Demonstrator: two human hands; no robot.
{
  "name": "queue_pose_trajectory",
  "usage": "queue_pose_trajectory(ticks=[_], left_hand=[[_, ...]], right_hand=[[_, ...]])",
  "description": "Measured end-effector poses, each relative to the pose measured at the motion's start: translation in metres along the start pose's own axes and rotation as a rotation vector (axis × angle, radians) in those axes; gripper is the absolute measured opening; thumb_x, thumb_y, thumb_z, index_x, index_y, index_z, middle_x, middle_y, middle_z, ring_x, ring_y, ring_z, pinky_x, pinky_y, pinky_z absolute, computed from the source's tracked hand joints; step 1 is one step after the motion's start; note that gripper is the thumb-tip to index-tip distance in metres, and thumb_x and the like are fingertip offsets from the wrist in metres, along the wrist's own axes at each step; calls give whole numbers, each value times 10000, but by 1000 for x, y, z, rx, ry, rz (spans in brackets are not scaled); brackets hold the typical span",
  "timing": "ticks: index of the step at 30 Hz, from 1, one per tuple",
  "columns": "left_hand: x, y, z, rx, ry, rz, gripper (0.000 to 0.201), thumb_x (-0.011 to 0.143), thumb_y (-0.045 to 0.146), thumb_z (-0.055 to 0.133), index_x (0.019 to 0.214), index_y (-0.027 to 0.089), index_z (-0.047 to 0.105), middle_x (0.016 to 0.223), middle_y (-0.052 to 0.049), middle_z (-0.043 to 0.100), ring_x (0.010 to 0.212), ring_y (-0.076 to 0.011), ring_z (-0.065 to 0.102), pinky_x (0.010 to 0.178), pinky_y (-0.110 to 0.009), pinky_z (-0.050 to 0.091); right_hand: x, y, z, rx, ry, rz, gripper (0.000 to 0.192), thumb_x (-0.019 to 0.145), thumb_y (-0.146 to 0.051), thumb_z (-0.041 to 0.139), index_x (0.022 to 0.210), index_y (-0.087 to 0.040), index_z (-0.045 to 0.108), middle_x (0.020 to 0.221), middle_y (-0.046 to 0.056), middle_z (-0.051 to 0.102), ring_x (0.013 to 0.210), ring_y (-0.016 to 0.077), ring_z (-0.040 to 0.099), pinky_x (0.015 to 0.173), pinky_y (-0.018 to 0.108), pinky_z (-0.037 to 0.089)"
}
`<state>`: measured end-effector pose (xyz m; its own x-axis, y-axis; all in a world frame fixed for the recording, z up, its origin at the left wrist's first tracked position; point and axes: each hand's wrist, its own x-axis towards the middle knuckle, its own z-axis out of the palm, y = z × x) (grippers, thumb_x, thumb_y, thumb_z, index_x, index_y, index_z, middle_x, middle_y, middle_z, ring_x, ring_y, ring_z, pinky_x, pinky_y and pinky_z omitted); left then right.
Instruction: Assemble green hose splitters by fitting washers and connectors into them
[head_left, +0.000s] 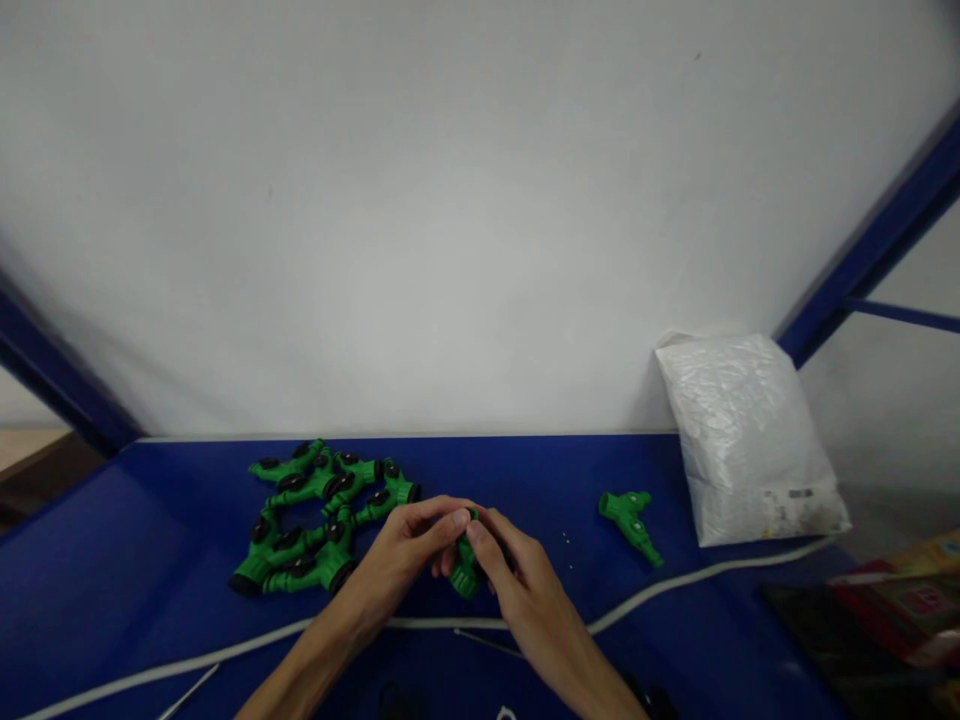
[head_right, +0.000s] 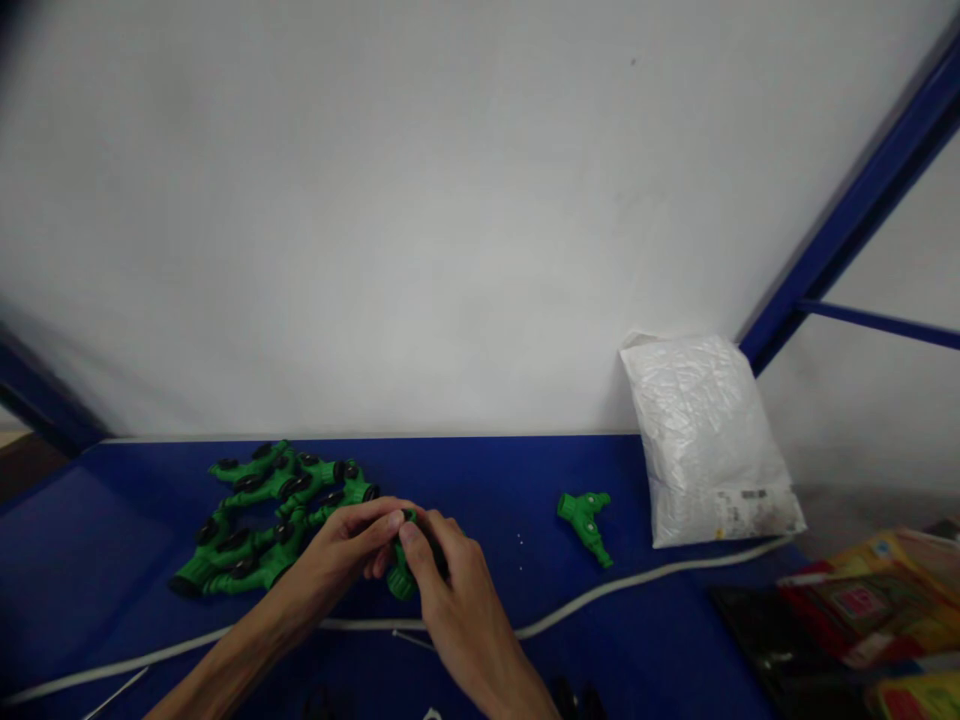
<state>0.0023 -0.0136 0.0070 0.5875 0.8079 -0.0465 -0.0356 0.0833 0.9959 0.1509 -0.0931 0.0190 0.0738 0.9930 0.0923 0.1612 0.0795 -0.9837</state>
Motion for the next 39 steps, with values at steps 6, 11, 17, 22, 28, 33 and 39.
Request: queue_pose_trajectory(ticks=[6, 11, 17, 22, 28, 33, 39], left_hand=[[1, -2, -1, -30, -8, -7, 489, 788, 564, 696, 1009, 132, 758, 507, 34, 487, 479, -90, 407, 480, -212, 320], [0, 2, 2, -64, -15, -13, 462, 777, 557, 713, 947, 131, 759, 476, 44, 476, 456, -77, 397, 474, -203, 310], [-2, 5, 4, -83, -24, -7, 427, 816, 544, 677, 848, 124, 744, 503, 27, 509, 475, -84, 437, 495, -210, 345], [-4, 11, 5, -32, -3, 8, 422, 811, 529, 684, 897, 121, 751, 514, 25, 521, 478, -93, 464, 487, -216, 363], [-5, 14, 5, 10, 9, 39, 410, 803, 513, 694, 898, 118, 755, 529, 18, 550, 482, -99, 495, 485, -216, 380], [-5, 13, 5, -4, -9, 33, 448, 800, 528, 696, 934, 104, 751, 488, 28, 534, 452, -94, 483, 468, -210, 379], [-6, 12, 5, -52, -20, 8, 418, 812, 508, 700, 921, 106, 743, 519, 16, 570, 463, -96, 520, 460, -198, 389]], right_hand=[[0, -1, -2, -30, -18, -49, 419, 967, -552, 476, 1169, -268, 708, 986, 48, 715, 927, 233, 638, 849, 342, 471], [1, 0, -2, -69, -39, -36, 416, 990, -537, 441, 1201, -277, 688, 1062, 50, 704, 1001, 232, 624, 900, 353, 447], [0, -1, -4, -55, -64, -37, 385, 1004, -510, 434, 1203, -296, 686, 1034, 31, 707, 959, 210, 637, 860, 330, 446], [-1, 1, -6, -73, -70, -57, 360, 1001, -501, 453, 1201, -309, 684, 994, 14, 700, 948, 202, 633, 852, 317, 441], [-1, -2, -6, -29, -102, -53, 367, 1009, -499, 438, 1148, -284, 702, 1001, 11, 709, 934, 191, 623, 885, 320, 432], [-1, -1, -5, -27, -83, -30, 407, 1018, -498, 415, 1105, -226, 705, 981, 27, 705, 912, 190, 612, 858, 318, 430], [1, -2, -7, -2, -100, -39, 411, 1021, -485, 412, 1053, -207, 714, 926, 19, 697, 852, 178, 591, 838, 307, 425]])
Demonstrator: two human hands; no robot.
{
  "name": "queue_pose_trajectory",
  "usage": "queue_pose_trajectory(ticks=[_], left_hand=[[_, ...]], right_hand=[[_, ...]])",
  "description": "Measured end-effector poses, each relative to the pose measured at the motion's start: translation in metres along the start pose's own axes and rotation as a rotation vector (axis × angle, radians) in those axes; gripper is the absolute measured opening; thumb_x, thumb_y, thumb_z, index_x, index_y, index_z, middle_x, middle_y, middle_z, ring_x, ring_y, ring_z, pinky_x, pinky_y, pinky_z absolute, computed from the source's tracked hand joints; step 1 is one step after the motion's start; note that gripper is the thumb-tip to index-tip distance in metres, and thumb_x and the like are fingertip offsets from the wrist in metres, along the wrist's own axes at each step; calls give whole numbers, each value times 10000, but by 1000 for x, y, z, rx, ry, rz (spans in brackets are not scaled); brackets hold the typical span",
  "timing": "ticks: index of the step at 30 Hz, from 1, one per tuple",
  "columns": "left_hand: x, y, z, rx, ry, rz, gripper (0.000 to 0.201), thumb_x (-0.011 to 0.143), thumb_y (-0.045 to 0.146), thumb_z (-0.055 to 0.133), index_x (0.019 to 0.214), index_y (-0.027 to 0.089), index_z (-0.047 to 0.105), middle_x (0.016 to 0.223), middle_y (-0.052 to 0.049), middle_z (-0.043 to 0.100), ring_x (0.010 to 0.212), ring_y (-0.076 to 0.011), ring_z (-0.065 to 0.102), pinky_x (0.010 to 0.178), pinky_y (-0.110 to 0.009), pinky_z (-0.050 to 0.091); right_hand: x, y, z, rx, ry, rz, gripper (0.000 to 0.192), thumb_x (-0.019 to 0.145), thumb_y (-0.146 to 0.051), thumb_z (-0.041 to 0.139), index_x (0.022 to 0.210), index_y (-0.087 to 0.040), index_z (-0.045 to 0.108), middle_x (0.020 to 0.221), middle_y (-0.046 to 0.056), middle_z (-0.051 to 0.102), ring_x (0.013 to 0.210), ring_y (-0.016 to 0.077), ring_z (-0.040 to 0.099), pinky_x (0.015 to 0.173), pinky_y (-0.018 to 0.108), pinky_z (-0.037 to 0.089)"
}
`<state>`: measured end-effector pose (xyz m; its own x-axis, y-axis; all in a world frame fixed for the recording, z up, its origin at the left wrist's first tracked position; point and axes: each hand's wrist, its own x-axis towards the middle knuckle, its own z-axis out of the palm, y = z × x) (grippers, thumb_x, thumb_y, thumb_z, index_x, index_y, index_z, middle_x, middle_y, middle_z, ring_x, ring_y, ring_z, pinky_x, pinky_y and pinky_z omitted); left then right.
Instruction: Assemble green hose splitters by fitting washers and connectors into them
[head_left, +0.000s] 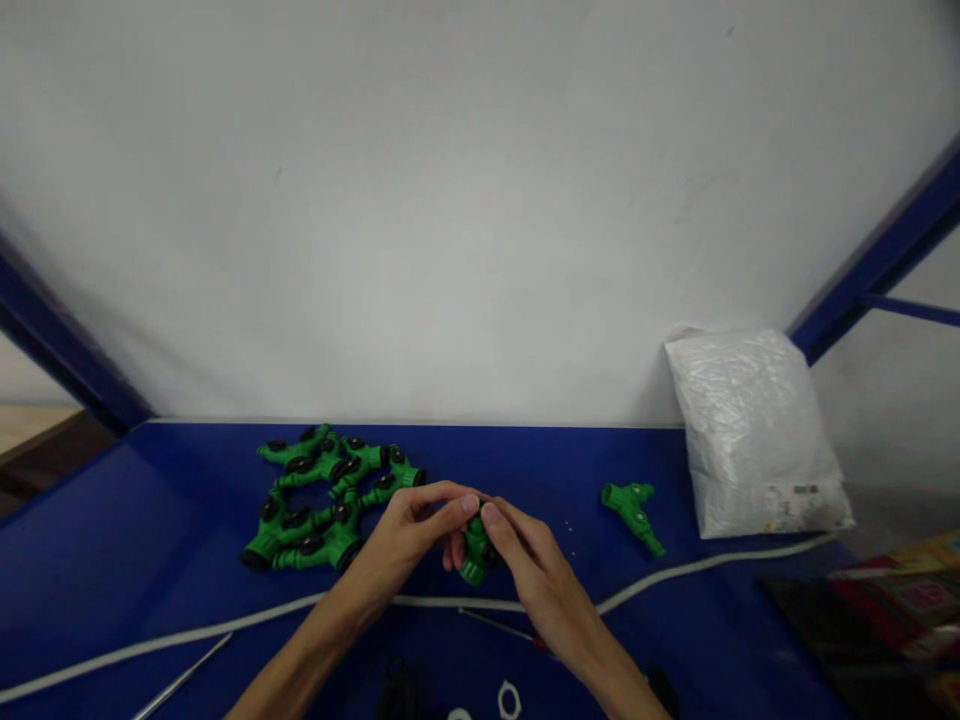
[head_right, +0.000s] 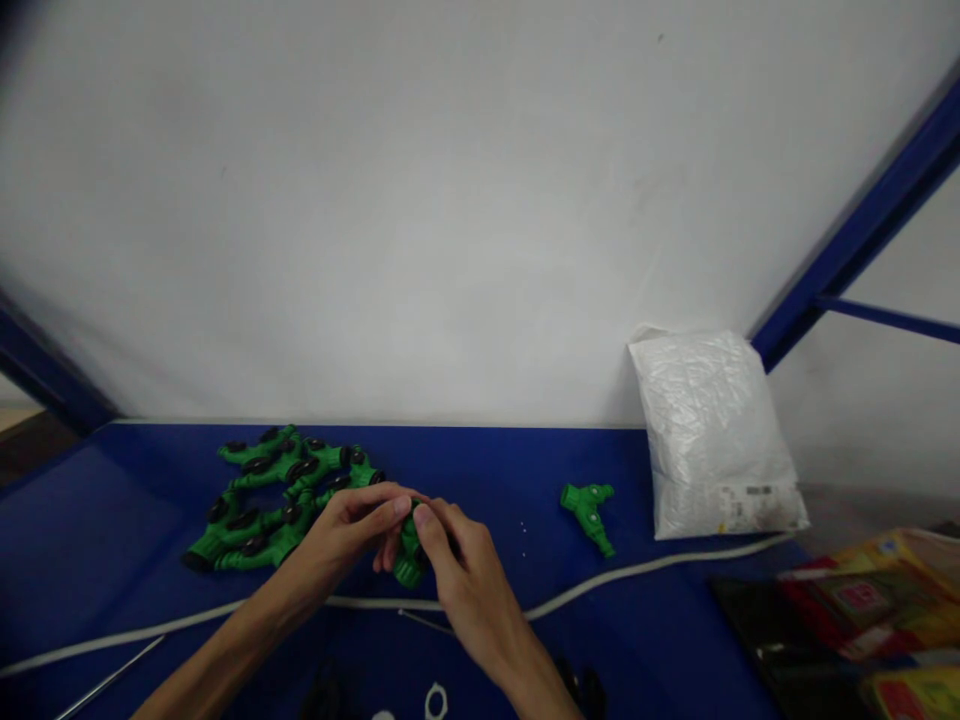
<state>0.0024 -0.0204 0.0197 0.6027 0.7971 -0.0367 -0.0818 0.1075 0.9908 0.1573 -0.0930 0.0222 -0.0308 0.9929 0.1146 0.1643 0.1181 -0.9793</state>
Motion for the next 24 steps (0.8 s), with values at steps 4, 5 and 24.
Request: queue_pose_trajectory(ticks=[4, 5, 24], left_hand=[[-1, -1, -1, -24, -10, -13, 377, 820, 496, 700, 832, 120, 722, 534, 14, 582, 475, -91, 532, 468, -190, 401], [-1, -1, -1, -34, -6, -19, 373, 829, 494, 692, 784, 123, 707, 536, 13, 583, 477, -87, 532, 472, -187, 404], [-4, -3, 3, -4, 23, 99, 333, 847, 457, 680, 1020, 179, 741, 732, -4, 595, 451, -68, 545, 371, -162, 425]], right_hand=[[0, -2, -1, 17, -5, 3, 380, 1020, -472, 429, 1075, -222, 709, 964, 7, 698, 876, 172, 587, 857, 294, 414], [0, -3, -1, 23, -9, 4, 380, 1021, -471, 427, 1073, -223, 711, 968, 6, 699, 890, 173, 588, 865, 292, 412], [-2, -2, -3, 7, 16, 25, 402, 994, -528, 449, 1103, -238, 704, 853, -13, 623, 803, 166, 530, 746, 276, 398]])
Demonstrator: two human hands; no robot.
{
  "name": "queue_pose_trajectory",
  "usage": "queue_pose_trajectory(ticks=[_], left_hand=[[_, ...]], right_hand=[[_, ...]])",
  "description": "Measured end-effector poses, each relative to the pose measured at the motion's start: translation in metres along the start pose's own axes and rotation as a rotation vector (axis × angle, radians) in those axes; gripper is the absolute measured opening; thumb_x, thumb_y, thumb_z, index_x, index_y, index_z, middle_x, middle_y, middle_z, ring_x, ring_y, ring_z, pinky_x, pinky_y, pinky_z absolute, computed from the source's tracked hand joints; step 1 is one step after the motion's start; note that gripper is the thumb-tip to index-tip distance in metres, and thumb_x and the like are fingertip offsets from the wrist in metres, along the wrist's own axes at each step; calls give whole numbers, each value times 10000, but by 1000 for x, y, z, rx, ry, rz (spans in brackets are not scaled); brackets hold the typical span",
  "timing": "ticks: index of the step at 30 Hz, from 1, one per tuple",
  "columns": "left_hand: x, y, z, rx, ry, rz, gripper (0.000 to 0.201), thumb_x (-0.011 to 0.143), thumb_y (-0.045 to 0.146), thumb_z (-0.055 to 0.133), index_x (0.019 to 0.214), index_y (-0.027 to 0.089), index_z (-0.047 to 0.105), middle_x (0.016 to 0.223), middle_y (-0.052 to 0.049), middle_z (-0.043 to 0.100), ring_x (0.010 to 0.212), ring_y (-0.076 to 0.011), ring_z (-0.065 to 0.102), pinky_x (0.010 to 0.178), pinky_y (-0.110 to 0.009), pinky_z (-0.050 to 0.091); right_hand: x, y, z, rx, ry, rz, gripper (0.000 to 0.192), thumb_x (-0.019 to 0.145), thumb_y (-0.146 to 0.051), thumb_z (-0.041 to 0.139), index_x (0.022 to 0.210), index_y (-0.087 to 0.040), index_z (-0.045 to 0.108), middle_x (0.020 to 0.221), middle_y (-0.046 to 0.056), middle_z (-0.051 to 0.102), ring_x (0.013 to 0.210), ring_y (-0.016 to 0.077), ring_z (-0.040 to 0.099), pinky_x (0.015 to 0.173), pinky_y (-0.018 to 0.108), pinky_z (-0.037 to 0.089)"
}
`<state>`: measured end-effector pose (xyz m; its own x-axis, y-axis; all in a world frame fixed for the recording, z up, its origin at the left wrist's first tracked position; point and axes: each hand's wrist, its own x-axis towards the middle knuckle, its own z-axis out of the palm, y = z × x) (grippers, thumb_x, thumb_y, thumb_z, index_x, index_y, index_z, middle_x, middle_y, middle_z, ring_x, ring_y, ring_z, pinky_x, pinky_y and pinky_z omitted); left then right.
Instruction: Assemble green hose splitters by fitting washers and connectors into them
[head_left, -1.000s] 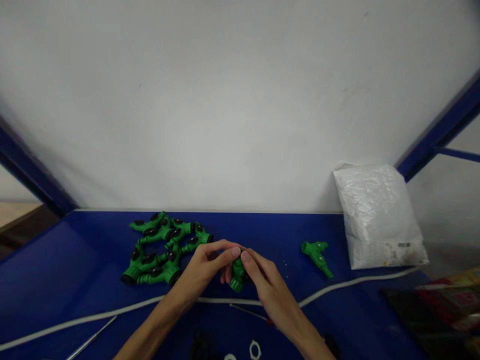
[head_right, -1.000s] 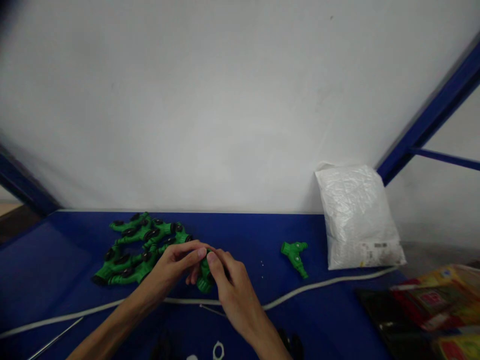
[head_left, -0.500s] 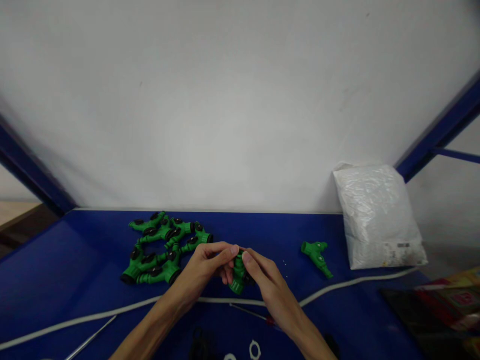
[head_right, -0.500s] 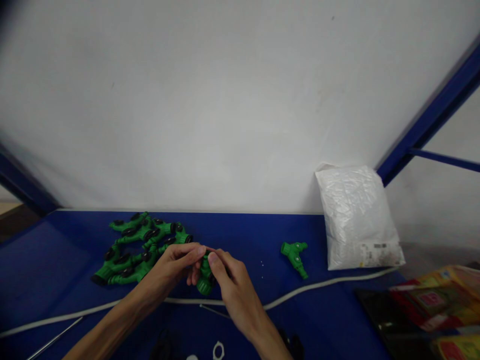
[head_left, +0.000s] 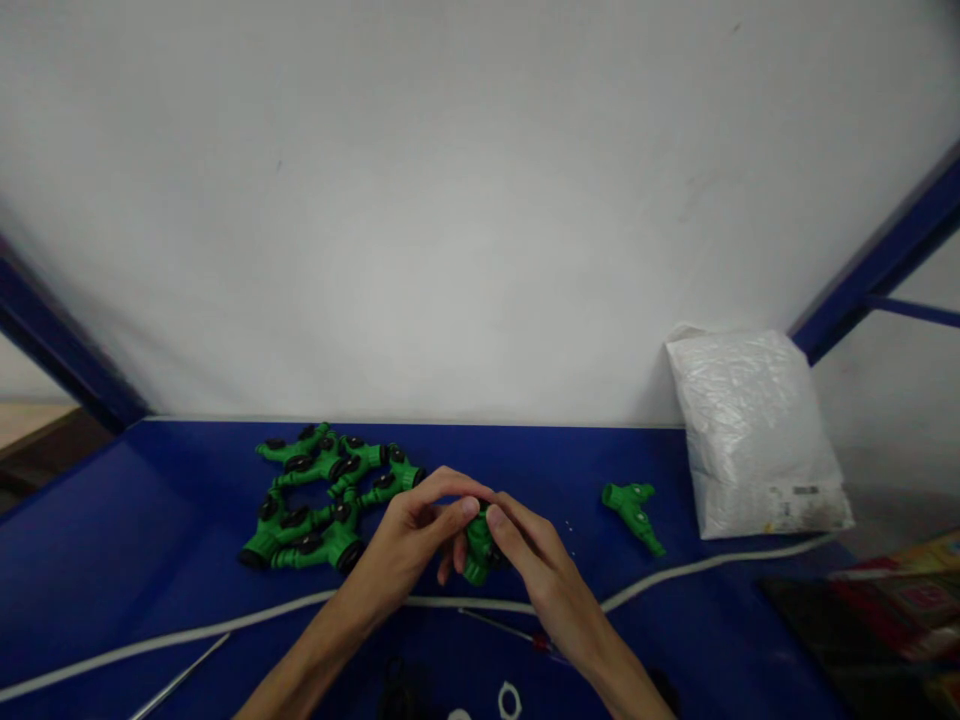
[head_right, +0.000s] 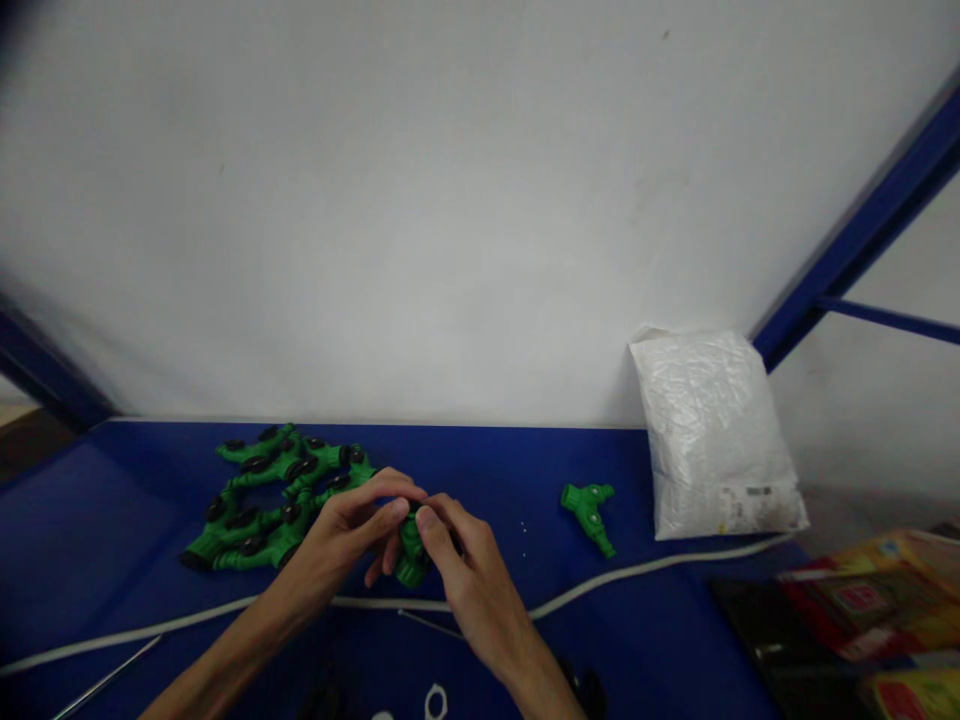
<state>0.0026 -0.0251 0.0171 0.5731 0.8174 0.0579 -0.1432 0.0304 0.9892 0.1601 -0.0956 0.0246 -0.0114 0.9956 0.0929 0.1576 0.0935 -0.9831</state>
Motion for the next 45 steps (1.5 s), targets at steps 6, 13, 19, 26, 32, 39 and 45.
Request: queue_pose_trajectory(ticks=[6, 13, 19, 26, 32, 39, 45], left_hand=[[1, 0, -7, 88, -54, 116, 262, 882, 403, 647, 1039, 232, 768, 1030, -41, 529, 493, -34, 585, 360, -147, 466], [-2, 3, -8, 238, 17, 201, 205, 855, 374, 684, 969, 229, 775, 997, -34, 560, 518, -60, 606, 365, -158, 509], [-5, 8, -8, 380, 106, 236, 176, 786, 342, 761, 910, 218, 774, 998, -49, 599, 531, -79, 602, 411, -190, 551], [-4, 7, -9, 449, 135, 255, 180, 767, 342, 777, 897, 218, 762, 1022, -51, 595, 563, -91, 597, 420, -196, 534], [-7, 14, -14, 545, -22, 296, 257, 912, 336, 614, 1136, 302, 737, 1101, -66, 602, 725, -122, 630, 628, -214, 548], [-5, 16, -14, 484, -25, 217, 232, 909, 372, 608, 995, 242, 780, 1041, -75, 632, 559, -82, 581, 480, -185, 490], [-5, 16, -10, 387, 29, 163, 211, 848, 398, 681, 918, 217, 763, 1041, -76, 627, 512, -83, 589, 407, -189, 496]], right_hand=[[1, -3, 1, 6, -11, 16, 393, 998, -520, 447, 1097, -225, 688, 859, -15, 609, 857, 167, 542, 789, 269, 395], [-2, -6, 1, 47, -29, 10, 402, 1006, -513, 432, 1047, -226, 710, 950, 2, 675, 947, 181, 585, 864, 275, 412], [-5, -7, 1, 30, -22, 37, 430, 966, -568, 475, 1134, -248, 709, 946, 14, 683, 881, 196, 606, 812, 295, 450], [-4, -1, 1, -24, -20, 40, 405, 974, -543, 477, 1124, -248, 710, 895, 3, 664, 851, 185, 587, 790, 280, 445], [-4, -2, -1, -2, -17, 38, 393, 969, -535, 493, 1139, -260, 717, 964, 6, 700, 895, 193, 609, 832, 292, 448], [-3, -7, -3, 65, -98, 59, 390, 984, -521, 479, 1188, -278, 705, 1118, 1, 712, 938, 185, 632, 856, 285, 452], [-2, -11, -4, 80, -113, 66, 404, 1011, -503, 431, 1018, -237, 736, 931, -7, 713, 992, 191, 609, 883, 272, 428]])
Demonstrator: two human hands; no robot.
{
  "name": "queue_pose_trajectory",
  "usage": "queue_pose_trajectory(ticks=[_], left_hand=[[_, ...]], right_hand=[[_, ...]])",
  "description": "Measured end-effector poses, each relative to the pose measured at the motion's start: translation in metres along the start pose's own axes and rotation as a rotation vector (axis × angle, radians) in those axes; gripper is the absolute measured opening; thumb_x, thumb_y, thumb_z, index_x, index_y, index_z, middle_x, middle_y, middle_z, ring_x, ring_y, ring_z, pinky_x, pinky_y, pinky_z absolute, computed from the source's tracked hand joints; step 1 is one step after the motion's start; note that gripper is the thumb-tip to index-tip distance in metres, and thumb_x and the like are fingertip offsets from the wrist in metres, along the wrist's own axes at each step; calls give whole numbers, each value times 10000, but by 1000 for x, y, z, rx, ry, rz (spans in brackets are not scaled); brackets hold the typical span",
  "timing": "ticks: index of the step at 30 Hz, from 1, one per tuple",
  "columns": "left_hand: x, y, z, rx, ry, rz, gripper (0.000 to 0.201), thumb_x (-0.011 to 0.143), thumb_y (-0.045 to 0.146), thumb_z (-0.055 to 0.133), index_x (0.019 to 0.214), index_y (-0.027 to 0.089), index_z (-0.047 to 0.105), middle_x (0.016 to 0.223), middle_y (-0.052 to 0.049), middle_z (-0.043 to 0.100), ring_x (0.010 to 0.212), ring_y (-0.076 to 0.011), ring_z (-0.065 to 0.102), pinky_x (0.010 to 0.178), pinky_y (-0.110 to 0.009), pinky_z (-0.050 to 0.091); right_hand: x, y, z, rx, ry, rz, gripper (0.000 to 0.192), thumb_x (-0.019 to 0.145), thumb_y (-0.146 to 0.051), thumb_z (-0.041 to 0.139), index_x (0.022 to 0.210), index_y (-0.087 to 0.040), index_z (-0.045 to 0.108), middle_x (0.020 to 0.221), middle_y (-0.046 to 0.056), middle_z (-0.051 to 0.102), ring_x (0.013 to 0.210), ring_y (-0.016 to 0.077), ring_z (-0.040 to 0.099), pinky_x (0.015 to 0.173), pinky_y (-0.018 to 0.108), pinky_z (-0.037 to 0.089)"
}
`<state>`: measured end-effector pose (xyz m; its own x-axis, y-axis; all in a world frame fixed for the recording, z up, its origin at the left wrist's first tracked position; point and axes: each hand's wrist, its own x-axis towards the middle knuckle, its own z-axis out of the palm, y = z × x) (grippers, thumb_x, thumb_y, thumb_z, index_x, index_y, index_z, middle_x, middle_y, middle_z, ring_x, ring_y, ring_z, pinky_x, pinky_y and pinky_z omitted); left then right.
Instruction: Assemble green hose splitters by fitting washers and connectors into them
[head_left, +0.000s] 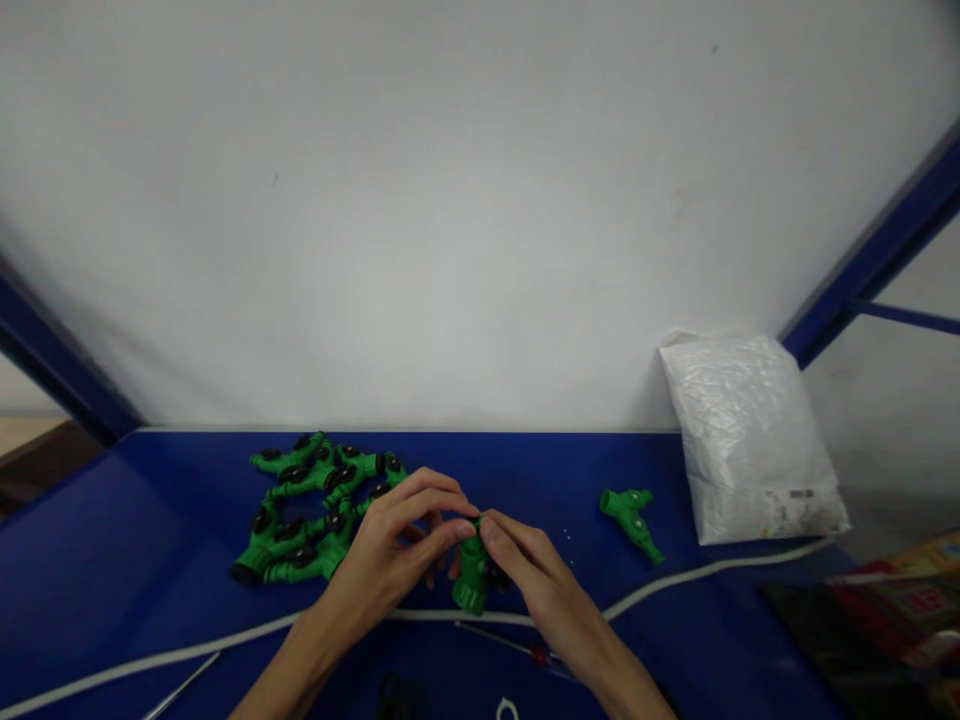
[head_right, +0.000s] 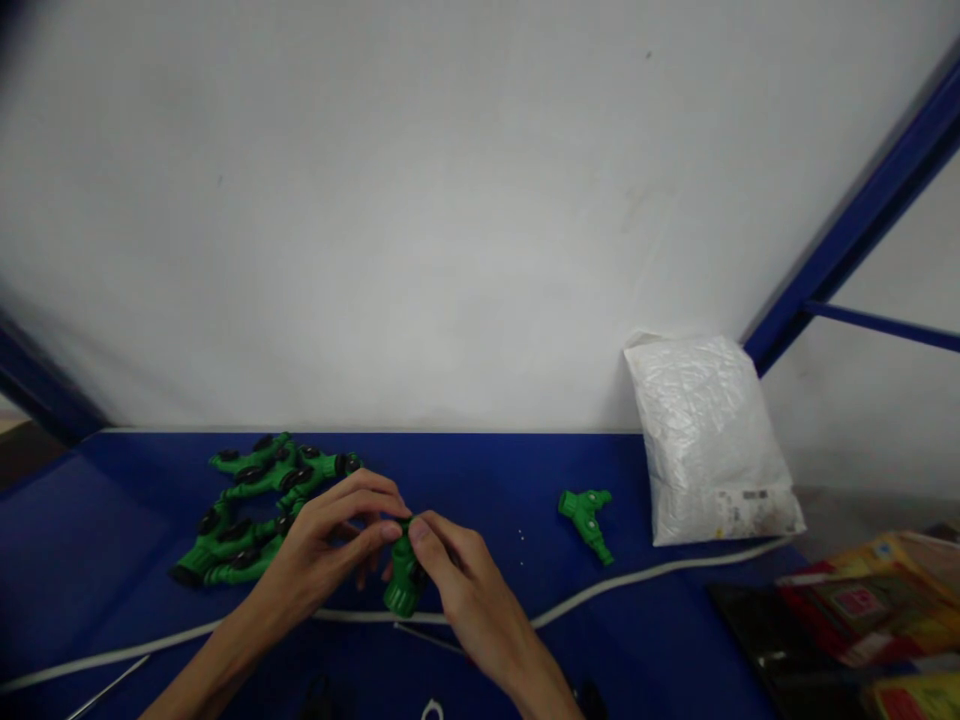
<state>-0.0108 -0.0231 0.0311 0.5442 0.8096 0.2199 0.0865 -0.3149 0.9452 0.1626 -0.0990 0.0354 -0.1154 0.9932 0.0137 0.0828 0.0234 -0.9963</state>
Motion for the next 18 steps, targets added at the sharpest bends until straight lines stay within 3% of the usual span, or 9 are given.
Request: queue_pose_trajectory(ticks=[9, 13, 18], left_hand=[[1, -3, 5, -101, 10, -68, 280, 807, 419, 723, 1002, 219, 734, 1011, -58, 595, 544, -99, 598, 409, -207, 516], [4, -1, 5, -185, -45, -128, 344, 834, 486, 670, 961, 171, 726, 815, -23, 585, 498, -104, 578, 400, -213, 497], [6, 2, 3, -251, -141, -313, 378, 827, 514, 669, 904, 145, 690, 520, 31, 541, 417, -92, 478, 393, -195, 458]], right_hand=[[2, 0, 0, -22, 8, -23, 421, 1014, -509, 416, 990, -218, 720, 888, -3, 697, 901, 183, 604, 842, 280, 419], [3, 1, 0, 0, -11, -41, 428, 1019, -494, 412, 964, -201, 718, 844, -6, 681, 859, 173, 597, 830, 280, 413], [3, 5, 0, -32, 4, -31, 456, 999, -532, 431, 911, -183, 712, 797, -5, 631, 809, 170, 557, 757, 272, 406]])
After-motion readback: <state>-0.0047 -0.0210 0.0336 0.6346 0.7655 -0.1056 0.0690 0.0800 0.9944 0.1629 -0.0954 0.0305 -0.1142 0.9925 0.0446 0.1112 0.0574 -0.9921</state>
